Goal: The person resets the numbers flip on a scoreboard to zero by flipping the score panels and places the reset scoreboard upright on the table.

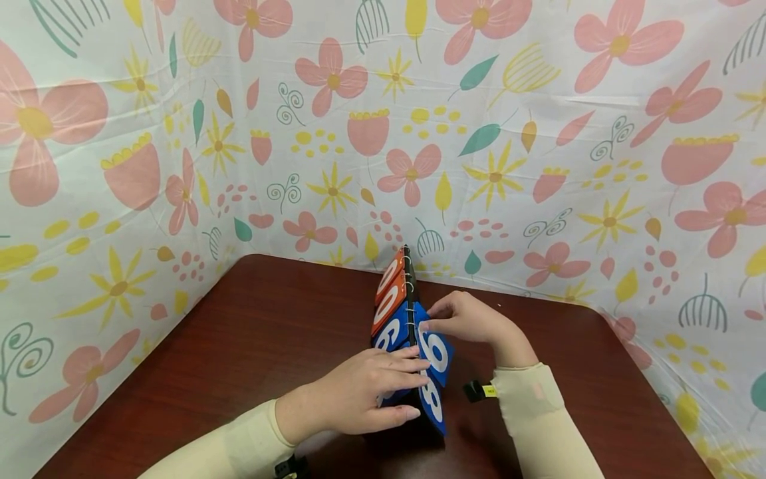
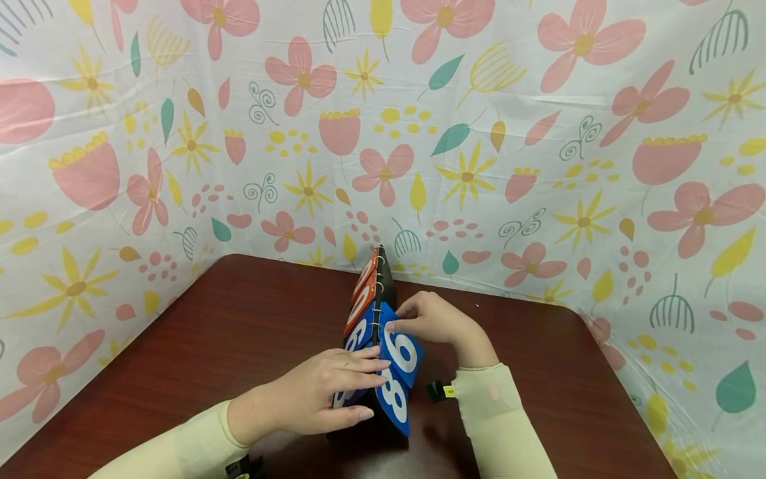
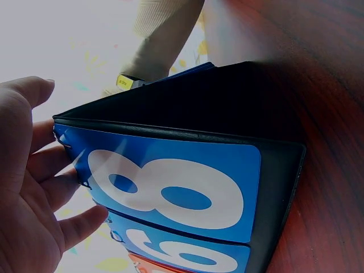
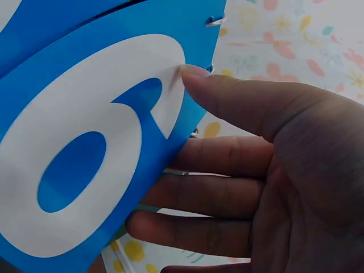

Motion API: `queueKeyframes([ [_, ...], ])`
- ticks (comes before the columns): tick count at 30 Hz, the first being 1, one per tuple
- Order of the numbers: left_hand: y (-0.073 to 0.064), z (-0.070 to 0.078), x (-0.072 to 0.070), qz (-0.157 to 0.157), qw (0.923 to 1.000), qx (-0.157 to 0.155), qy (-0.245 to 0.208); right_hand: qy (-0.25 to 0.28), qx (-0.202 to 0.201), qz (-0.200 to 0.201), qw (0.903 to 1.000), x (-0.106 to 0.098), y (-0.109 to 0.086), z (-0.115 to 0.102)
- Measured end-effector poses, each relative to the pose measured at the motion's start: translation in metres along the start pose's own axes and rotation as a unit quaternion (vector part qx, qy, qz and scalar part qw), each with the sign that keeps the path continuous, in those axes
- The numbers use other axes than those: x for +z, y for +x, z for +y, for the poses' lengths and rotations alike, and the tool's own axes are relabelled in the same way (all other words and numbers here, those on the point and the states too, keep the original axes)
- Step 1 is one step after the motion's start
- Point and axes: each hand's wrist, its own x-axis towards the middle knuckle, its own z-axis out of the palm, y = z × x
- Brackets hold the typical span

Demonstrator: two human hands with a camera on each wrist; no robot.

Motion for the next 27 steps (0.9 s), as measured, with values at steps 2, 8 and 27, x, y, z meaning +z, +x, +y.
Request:
queueKeyframes([
  [2, 0.0, 0.0, 0.0, 0.003, 0.9999, 0.007, 0.01, 0.001, 0.006, -0.004, 1.0, 0.0, 0.0, 0.0],
  [8, 0.0, 0.0, -0.001, -0.001, 0.9999, 0.009, 0.014, 0.007, 0.016, -0.002, 0.9998, -0.002, -0.001, 0.005],
  [27, 0.0, 0.001, 0.0, -0.014, 0.9992, -0.02, -0.032, 0.04, -0.014, 0.011, 0.999, -0.012, -0.005, 0.02],
])
